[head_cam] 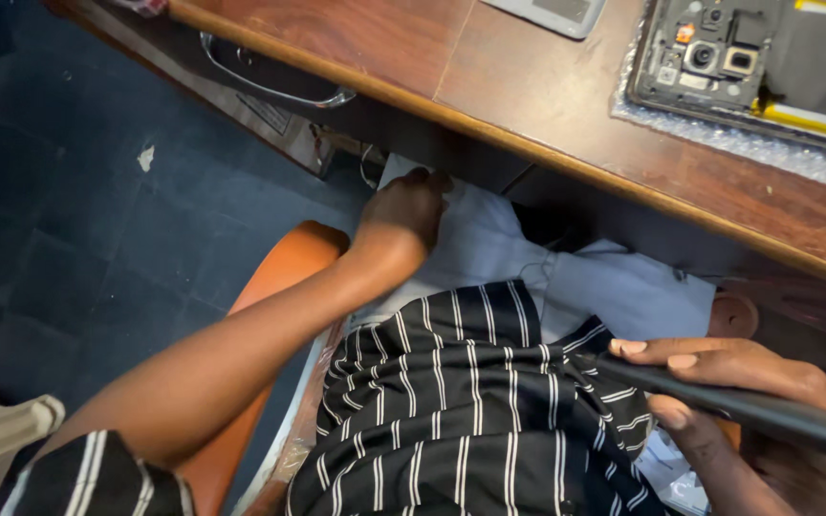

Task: The person tests a smartphone that boots to its logo screen, then removes the back cover and mid-frame to expose the internals. They detach a small component, unscrew fasteners with a precision screwdriver, and pry at the battery with a metal pry tool to loosen it from the phone body.

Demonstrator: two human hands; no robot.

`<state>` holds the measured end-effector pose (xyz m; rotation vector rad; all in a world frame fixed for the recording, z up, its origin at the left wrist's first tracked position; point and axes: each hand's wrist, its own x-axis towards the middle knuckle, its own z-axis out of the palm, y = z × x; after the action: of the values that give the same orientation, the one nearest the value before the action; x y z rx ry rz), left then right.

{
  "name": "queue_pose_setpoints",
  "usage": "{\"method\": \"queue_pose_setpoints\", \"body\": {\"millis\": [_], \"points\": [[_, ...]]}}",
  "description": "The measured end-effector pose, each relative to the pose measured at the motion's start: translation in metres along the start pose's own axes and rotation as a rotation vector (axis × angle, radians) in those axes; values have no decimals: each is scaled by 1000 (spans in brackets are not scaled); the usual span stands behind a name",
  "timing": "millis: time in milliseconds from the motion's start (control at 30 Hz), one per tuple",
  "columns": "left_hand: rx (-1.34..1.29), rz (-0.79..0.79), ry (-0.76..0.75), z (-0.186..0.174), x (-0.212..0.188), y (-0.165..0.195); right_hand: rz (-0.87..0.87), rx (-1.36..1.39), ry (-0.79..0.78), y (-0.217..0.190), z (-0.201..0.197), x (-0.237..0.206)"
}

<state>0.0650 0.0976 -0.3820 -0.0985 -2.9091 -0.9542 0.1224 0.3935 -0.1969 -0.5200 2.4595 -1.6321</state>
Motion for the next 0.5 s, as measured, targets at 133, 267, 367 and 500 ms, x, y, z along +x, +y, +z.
{"method": "queue_pose_setpoints", "body": {"millis": [133,267,367,500], "points": [[8,-26,9,7,18,3,-5,-22,32,1,-1,-8],[170,33,-75,4,24,15,-62,-35,53,0,-5,-12],[264,62,-119,0,26,22,-78,-34,57,-1,-10,-11],[379,124,-72,6,25,26,-59,49,79,-1,-14,-13]]}}
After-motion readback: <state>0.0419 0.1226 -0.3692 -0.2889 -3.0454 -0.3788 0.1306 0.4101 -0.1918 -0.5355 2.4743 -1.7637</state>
